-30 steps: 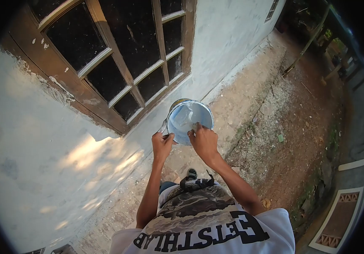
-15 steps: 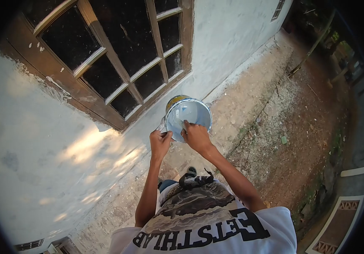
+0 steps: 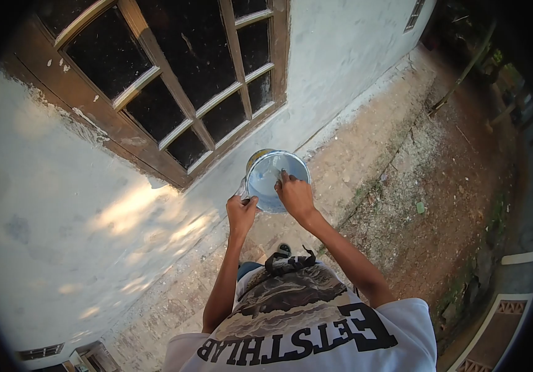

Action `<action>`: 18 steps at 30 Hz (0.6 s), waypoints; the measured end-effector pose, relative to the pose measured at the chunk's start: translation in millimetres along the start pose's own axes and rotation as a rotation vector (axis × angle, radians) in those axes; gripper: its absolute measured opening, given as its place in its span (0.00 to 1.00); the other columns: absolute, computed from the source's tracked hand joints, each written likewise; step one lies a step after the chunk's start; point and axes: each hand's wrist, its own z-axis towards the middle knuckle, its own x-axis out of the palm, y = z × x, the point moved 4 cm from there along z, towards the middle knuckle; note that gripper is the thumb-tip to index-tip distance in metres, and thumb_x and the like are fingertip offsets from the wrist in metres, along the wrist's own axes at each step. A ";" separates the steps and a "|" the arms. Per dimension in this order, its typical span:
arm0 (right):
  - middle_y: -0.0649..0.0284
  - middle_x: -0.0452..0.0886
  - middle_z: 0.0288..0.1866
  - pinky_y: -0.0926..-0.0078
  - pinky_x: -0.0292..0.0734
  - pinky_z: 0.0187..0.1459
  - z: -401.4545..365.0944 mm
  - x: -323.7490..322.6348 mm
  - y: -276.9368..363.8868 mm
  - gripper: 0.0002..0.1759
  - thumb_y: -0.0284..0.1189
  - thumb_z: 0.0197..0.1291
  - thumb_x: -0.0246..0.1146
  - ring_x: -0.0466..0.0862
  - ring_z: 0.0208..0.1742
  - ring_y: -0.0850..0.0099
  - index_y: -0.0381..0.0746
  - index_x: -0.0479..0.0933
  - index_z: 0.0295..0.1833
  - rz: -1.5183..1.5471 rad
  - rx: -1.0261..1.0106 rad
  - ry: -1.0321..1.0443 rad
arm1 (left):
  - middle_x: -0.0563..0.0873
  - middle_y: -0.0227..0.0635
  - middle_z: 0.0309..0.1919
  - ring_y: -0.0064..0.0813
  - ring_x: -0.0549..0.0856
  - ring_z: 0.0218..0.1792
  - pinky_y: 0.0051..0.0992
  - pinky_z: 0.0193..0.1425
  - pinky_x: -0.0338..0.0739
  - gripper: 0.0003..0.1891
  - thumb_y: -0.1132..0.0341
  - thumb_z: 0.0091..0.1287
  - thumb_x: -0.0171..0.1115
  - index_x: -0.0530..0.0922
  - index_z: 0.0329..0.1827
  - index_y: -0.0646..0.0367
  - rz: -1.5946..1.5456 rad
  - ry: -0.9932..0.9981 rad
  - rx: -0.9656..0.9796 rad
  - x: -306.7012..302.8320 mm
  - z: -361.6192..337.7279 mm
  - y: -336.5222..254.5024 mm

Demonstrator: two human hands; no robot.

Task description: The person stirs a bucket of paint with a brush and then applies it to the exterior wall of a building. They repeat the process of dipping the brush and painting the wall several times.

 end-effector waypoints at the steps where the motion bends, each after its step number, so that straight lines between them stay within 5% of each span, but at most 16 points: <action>1: 0.48 0.82 0.27 0.61 0.79 0.29 -2.0 2.8 -1.8 0.17 0.34 0.60 0.59 0.84 0.26 0.54 0.30 0.76 0.46 -0.012 0.085 0.011 | 0.82 0.38 0.20 0.28 0.85 0.20 0.24 0.24 0.78 0.13 0.77 0.62 0.59 0.74 0.46 0.78 0.009 -0.034 -0.004 -1.9 0.6 1.7; 9: 0.46 0.81 0.23 0.57 0.80 0.32 -16.1 0.0 5.0 0.15 0.36 0.62 0.57 0.84 0.27 0.50 0.33 0.80 0.35 0.003 0.230 0.114 | 0.83 0.42 0.21 0.29 0.85 0.20 0.24 0.24 0.78 0.09 0.75 0.61 0.61 0.73 0.32 0.76 0.024 -0.108 -0.009 -3.5 -0.2 19.9; 11: 0.48 0.82 0.25 0.61 0.81 0.31 -18.9 -0.4 6.3 0.17 0.36 0.60 0.59 0.85 0.28 0.54 0.35 0.82 0.27 -0.023 0.222 0.143 | 0.81 0.44 0.14 0.27 0.82 0.16 0.26 0.17 0.70 0.15 0.72 0.57 0.66 0.71 0.19 0.70 0.049 -0.198 0.040 -8.0 -0.4 26.4; 18: 0.44 0.80 0.23 0.55 0.79 0.34 -13.6 5.3 0.1 0.20 0.38 0.60 0.59 0.84 0.29 0.49 0.33 0.80 0.25 0.051 0.177 0.285 | 0.82 0.43 0.16 0.25 0.82 0.18 0.27 0.21 0.70 0.11 0.73 0.56 0.67 0.75 0.22 0.72 0.038 -0.150 0.019 -8.8 -7.8 29.4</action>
